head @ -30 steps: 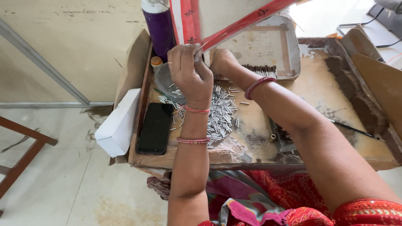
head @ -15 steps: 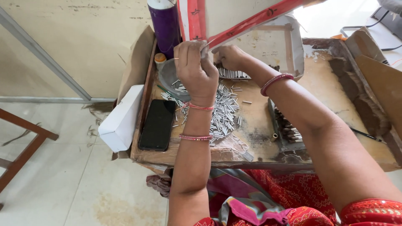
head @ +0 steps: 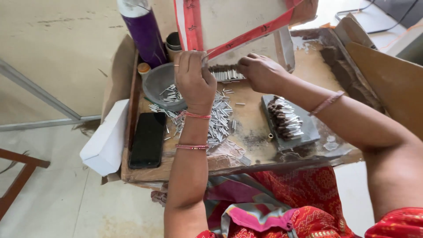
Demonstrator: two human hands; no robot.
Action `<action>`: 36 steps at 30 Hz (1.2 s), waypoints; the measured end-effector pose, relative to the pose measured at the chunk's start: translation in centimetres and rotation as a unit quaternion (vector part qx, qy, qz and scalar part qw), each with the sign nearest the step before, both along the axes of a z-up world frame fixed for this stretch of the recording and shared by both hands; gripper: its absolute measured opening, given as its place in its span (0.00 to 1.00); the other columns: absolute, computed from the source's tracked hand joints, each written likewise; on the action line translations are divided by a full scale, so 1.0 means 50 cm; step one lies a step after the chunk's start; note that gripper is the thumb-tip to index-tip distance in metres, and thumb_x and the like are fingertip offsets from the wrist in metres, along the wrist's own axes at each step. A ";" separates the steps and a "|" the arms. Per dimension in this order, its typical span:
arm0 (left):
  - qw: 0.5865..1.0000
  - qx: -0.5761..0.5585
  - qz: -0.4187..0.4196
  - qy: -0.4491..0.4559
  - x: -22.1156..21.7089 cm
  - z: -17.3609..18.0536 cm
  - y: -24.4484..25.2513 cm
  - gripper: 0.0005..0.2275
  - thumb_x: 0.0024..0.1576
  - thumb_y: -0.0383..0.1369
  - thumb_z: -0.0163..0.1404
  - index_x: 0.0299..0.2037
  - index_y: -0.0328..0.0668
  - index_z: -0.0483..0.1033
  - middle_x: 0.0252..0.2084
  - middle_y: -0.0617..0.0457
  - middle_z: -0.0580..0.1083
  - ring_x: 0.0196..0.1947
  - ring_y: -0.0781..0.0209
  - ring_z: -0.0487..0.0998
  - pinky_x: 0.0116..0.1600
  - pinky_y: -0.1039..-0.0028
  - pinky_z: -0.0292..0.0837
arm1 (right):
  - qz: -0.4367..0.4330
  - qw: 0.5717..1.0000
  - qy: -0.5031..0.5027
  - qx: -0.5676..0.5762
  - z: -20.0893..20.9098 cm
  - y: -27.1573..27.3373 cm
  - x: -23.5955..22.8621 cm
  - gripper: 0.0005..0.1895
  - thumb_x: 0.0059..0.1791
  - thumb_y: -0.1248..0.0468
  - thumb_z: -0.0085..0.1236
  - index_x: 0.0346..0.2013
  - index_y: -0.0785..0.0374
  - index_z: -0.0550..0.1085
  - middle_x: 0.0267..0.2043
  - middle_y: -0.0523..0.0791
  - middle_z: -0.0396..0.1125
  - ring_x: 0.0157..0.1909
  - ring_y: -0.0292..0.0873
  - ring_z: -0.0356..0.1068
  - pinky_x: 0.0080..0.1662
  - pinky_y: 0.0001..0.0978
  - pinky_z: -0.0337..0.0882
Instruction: Assembling small metal pins with brush fibers at a workbench.
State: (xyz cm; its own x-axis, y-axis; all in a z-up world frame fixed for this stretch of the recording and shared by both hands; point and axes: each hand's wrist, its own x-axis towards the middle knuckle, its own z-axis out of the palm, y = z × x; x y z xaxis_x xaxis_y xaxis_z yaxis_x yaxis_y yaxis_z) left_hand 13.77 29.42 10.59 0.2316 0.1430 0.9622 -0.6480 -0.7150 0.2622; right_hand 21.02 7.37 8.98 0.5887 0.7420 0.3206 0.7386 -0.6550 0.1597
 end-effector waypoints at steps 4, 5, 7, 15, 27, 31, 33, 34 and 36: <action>0.999 0.016 -0.003 0.048 0.011 -0.020 -0.026 0.04 0.56 0.21 0.52 0.39 0.37 0.74 0.40 0.44 0.73 0.46 0.42 0.74 0.53 0.55 0.70 | -0.031 0.997 0.067 0.002 -0.033 -0.176 -0.102 0.13 0.55 0.59 0.57 0.52 0.57 0.74 0.58 0.44 0.70 0.63 0.46 0.68 0.69 0.40 0.69; 0.999 0.022 0.005 0.042 0.015 -0.023 -0.033 0.03 0.57 0.22 0.52 0.39 0.37 0.74 0.40 0.45 0.72 0.45 0.42 0.73 0.52 0.56 0.70 | 0.016 0.991 0.121 0.047 -0.015 -0.191 -0.140 0.26 0.50 0.53 0.60 0.60 0.58 0.69 0.64 0.49 0.65 0.68 0.52 0.62 0.68 0.48 0.64; 0.999 0.028 0.009 0.042 0.020 -0.033 -0.046 0.03 0.58 0.22 0.53 0.38 0.37 0.73 0.40 0.45 0.72 0.45 0.42 0.73 0.51 0.56 0.70 | 0.059 0.977 0.179 0.095 -0.013 -0.207 -0.192 0.39 0.46 0.46 0.63 0.67 0.60 0.65 0.70 0.54 0.59 0.72 0.58 0.56 0.67 0.56 0.59; 0.986 0.134 0.045 0.092 0.040 -0.070 -0.068 0.02 0.57 0.25 0.52 0.37 0.37 0.73 0.39 0.45 0.72 0.45 0.42 0.72 0.50 0.56 0.69 | -0.010 0.988 0.135 0.081 -0.082 -0.186 -0.247 0.47 0.42 0.33 0.60 0.68 0.54 0.65 0.73 0.61 0.47 0.73 0.69 0.44 0.67 0.65 0.48; 0.955 0.194 0.103 0.199 0.065 -0.114 -0.046 0.06 0.54 0.23 0.58 0.38 0.42 0.78 0.42 0.50 0.75 0.49 0.47 0.73 0.60 0.56 0.61 | -0.146 0.949 0.099 0.261 -0.154 -0.335 -0.346 0.22 0.51 0.66 0.56 0.61 0.64 0.72 0.62 0.52 0.65 0.66 0.55 0.63 0.69 0.45 0.63; 0.950 0.182 0.081 0.241 0.062 -0.106 -0.042 0.10 0.50 0.24 0.59 0.41 0.41 0.77 0.47 0.49 0.73 0.55 0.44 0.70 0.63 0.55 0.58 | -0.201 0.958 0.065 0.196 -0.169 -0.388 -0.340 0.25 0.48 0.65 0.55 0.60 0.65 0.72 0.66 0.56 0.62 0.68 0.59 0.58 0.68 0.49 0.57; 0.948 0.213 0.076 0.224 0.061 -0.108 -0.033 0.13 0.53 0.27 0.63 0.45 0.41 0.76 0.49 0.48 0.71 0.59 0.43 0.67 0.65 0.53 0.57 | -0.193 0.965 0.052 0.171 -0.174 -0.404 -0.322 0.21 0.56 0.60 0.51 0.63 0.64 0.70 0.70 0.55 0.60 0.73 0.58 0.56 0.70 0.50 0.54; 0.946 0.217 0.072 0.230 0.054 -0.104 -0.032 0.13 0.53 0.27 0.63 0.45 0.41 0.76 0.49 0.48 0.71 0.59 0.43 0.67 0.65 0.53 0.57 | -0.197 0.963 0.059 0.173 -0.174 -0.409 -0.310 0.21 0.56 0.60 0.51 0.63 0.64 0.70 0.70 0.55 0.60 0.73 0.58 0.56 0.70 0.50 0.54; 0.951 0.228 0.065 0.197 0.043 -0.092 -0.034 0.14 0.52 0.27 0.62 0.47 0.41 0.75 0.52 0.47 0.70 0.62 0.42 0.65 0.68 0.52 0.56 | -0.197 0.963 0.083 0.164 -0.170 -0.426 -0.283 0.26 0.56 0.57 0.48 0.68 0.62 0.68 0.72 0.56 0.57 0.73 0.59 0.52 0.69 0.52 0.51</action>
State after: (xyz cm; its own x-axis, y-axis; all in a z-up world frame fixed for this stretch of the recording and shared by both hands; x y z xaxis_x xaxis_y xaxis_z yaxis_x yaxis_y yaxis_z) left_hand 15.93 27.74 6.00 0.5967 -0.2166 0.7727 -0.4622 -0.8799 0.1103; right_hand 6.88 -13.95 0.46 0.8669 0.3252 0.3778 0.4201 -0.8846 -0.2026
